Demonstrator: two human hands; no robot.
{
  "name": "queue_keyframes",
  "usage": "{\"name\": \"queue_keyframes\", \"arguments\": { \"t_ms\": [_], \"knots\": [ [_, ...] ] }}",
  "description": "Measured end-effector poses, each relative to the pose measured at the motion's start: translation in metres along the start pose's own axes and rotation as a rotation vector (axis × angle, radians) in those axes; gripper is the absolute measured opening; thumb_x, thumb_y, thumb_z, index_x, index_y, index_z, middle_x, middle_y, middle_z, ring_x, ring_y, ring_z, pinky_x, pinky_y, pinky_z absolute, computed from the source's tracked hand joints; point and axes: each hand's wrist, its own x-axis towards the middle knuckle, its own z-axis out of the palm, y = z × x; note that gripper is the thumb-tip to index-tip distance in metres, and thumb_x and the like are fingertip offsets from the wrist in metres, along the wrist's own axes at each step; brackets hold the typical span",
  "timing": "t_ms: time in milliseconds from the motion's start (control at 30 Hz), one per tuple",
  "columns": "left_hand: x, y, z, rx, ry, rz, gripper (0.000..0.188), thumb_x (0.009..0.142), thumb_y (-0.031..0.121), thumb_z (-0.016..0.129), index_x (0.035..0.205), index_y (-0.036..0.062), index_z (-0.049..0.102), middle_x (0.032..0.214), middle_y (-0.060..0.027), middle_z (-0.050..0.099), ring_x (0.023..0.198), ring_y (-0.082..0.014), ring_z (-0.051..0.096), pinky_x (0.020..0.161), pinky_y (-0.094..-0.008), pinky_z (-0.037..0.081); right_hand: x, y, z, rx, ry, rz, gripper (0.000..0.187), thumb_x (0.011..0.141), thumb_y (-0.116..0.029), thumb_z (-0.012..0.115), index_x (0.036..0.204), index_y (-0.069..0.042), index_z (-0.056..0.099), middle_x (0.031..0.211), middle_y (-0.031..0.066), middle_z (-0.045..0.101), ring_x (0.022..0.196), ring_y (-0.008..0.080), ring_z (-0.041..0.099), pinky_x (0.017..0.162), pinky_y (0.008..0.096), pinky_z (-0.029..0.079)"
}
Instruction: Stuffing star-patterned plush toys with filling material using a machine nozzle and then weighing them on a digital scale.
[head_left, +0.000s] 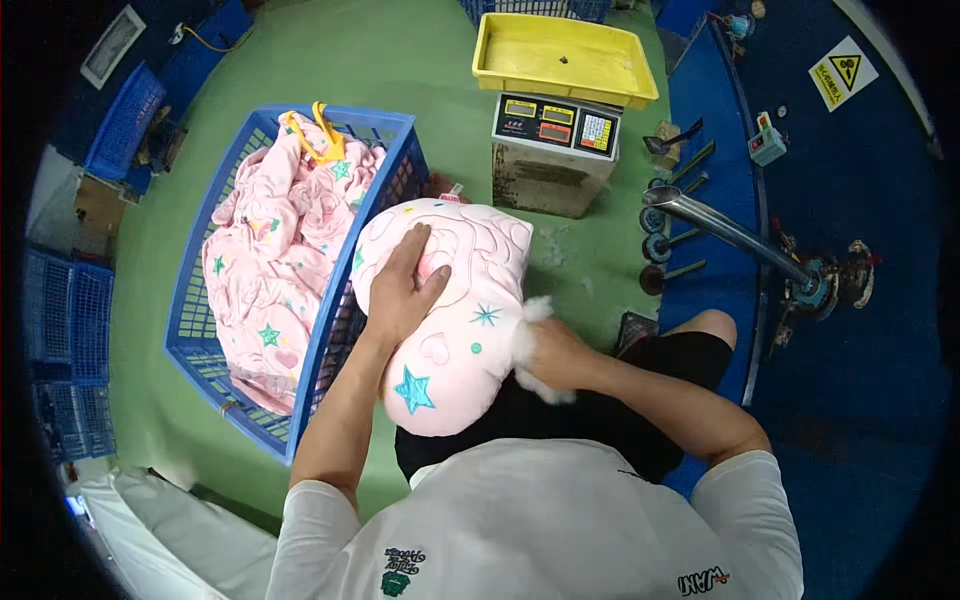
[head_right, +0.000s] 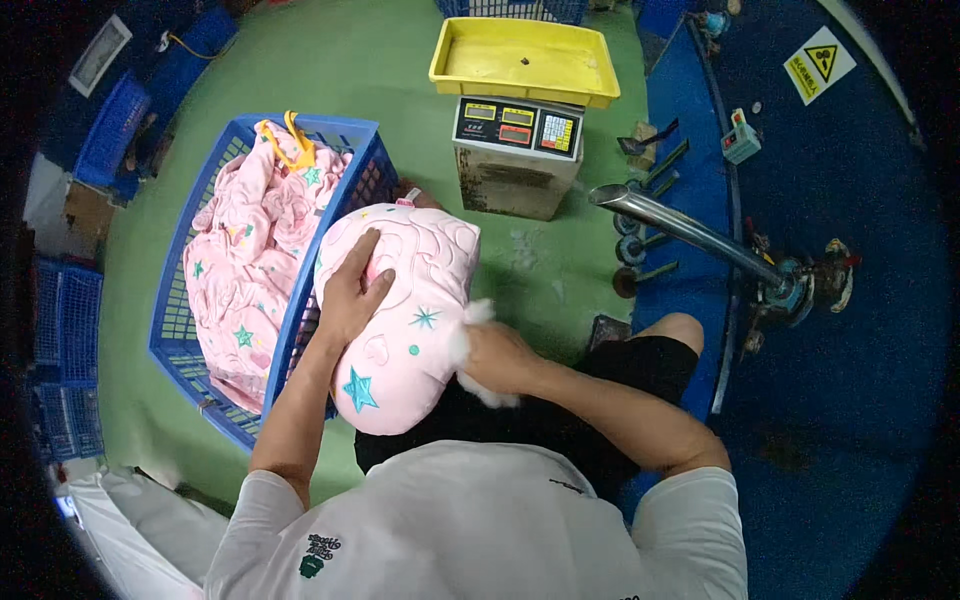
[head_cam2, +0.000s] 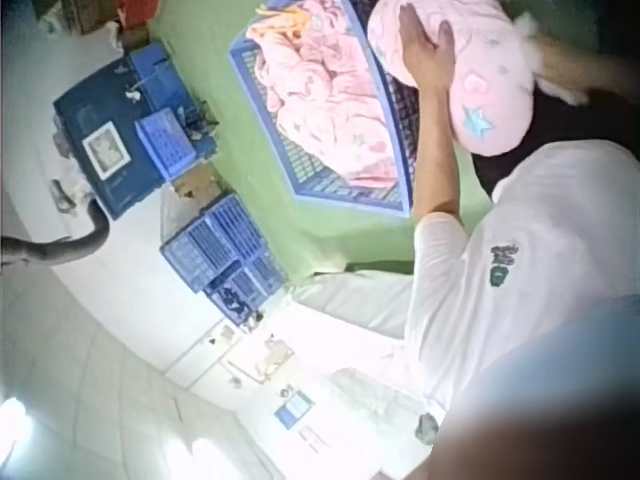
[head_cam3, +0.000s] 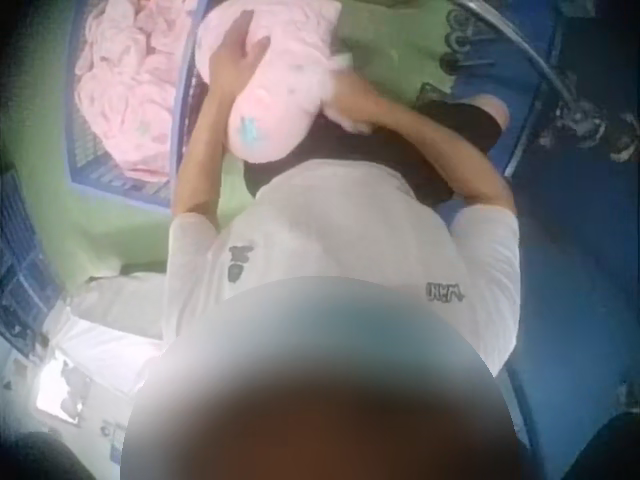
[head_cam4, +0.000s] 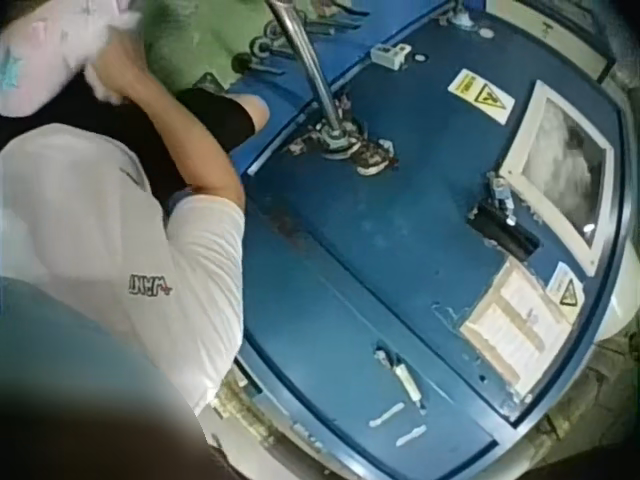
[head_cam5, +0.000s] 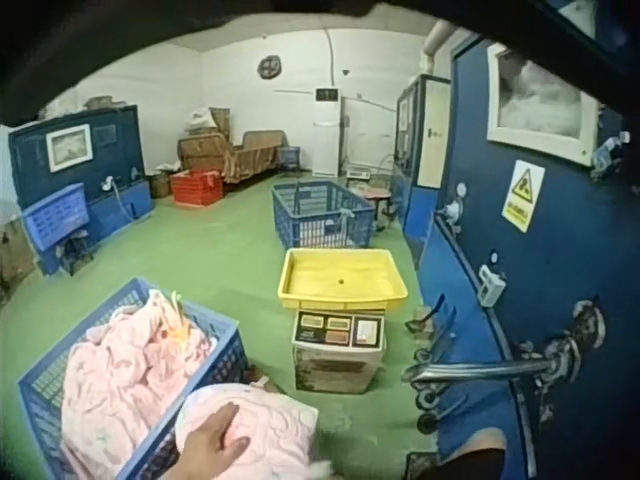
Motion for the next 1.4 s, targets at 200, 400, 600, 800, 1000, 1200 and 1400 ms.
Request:
{"name": "queue_keyframes", "arguments": {
  "t_ms": [200, 400, 600, 800, 1000, 1200, 1400],
  "knots": [
    [-0.004, -0.001, 0.0, -0.085, 0.007, 0.001, 0.061, 0.091, 0.022, 0.063, 0.147, 0.0022, 0.047, 0.151, -0.0158, 0.049, 0.139, -0.0305, 0.046, 0.115, -0.0348, 0.035, -0.04, -0.024, 0.013, 0.51, 0.214, 0.031, 0.017, 0.094, -0.018, 0.057, 0.091, -0.002, 0.061, 0.086, 0.0135, 0.067, 0.068, 0.0297, 0.061, 0.068, 0.0429, 0.052],
    [-0.005, -0.005, 0.001, -0.157, 0.004, -0.002, 0.061, 0.093, 0.021, 0.061, 0.148, 0.0015, 0.045, 0.152, -0.0164, 0.048, 0.141, -0.0313, 0.045, 0.118, -0.0355, 0.033, -0.053, -0.059, -0.006, 1.238, 0.311, 0.414, 0.022, 0.096, -0.021, 0.064, 0.108, -0.004, 0.056, 0.098, 0.0093, 0.065, 0.078, 0.0238, 0.06, 0.072, 0.0378, 0.05],
    [-0.007, -0.018, -0.005, -0.282, 0.058, -0.074, 0.059, 0.095, 0.021, 0.059, 0.149, 0.0007, 0.044, 0.153, -0.0178, 0.046, 0.141, -0.0324, 0.044, 0.119, -0.0359, 0.031, -0.069, -0.063, -0.021, 1.606, 0.206, 0.508, 0.042, 0.09, -0.021, 0.074, 0.122, -0.006, 0.052, 0.114, 0.0087, 0.063, 0.093, 0.0213, 0.06, 0.083, 0.0353, 0.05],
    [-0.004, -0.014, -0.005, -0.276, 0.099, -0.053, 0.057, 0.095, 0.02, 0.06, 0.146, -0.001, 0.047, 0.149, -0.0198, 0.05, 0.141, -0.0334, 0.043, 0.119, -0.0366, 0.03, -0.015, -0.041, -0.002, 0.339, 0.392, 0.196, 0.058, 0.088, -0.025, 0.077, 0.131, -0.005, 0.046, 0.109, 0.0141, 0.068, 0.077, 0.0265, 0.066, 0.071, 0.0407, 0.054],
    [-0.018, -0.005, -0.011, -0.073, 0.269, -0.121, 0.058, 0.094, 0.021, 0.065, 0.143, -0.0031, 0.047, 0.142, -0.0212, 0.054, 0.134, -0.0354, 0.048, 0.114, -0.0398, 0.035, -0.006, -0.029, 0.021, -0.07, 0.523, -0.015, 0.051, 0.078, -0.01, 0.082, 0.124, -0.008, 0.06, 0.107, 0.0084, 0.071, 0.081, 0.0239, 0.067, 0.07, 0.0347, 0.054],
    [-0.083, -0.009, -0.02, -0.65, 0.264, -0.702, 0.073, 0.09, 0.024, 0.074, 0.146, -0.0057, 0.036, 0.132, -0.027, 0.056, 0.116, -0.0305, 0.058, 0.103, -0.0386, 0.047, 0.017, -0.012, 0.024, -0.237, 0.455, -0.147, 0.042, 0.082, -0.016, 0.077, 0.122, -0.009, 0.067, 0.083, 0.0094, 0.071, 0.06, 0.0232, 0.062, 0.054, 0.0353, 0.049],
    [-0.096, -0.02, -0.027, -0.844, 0.106, -0.642, 0.078, 0.088, 0.028, 0.077, 0.146, -0.0051, 0.038, 0.135, -0.0271, 0.053, 0.117, -0.0302, 0.058, 0.098, -0.0359, 0.05, 0.039, -0.014, 0.02, 0.406, 0.257, -0.111, 0.032, 0.084, -0.013, 0.069, 0.115, -0.006, 0.068, 0.082, 0.0087, 0.069, 0.064, 0.0218, 0.061, 0.061, 0.0359, 0.049]
  ]
}}
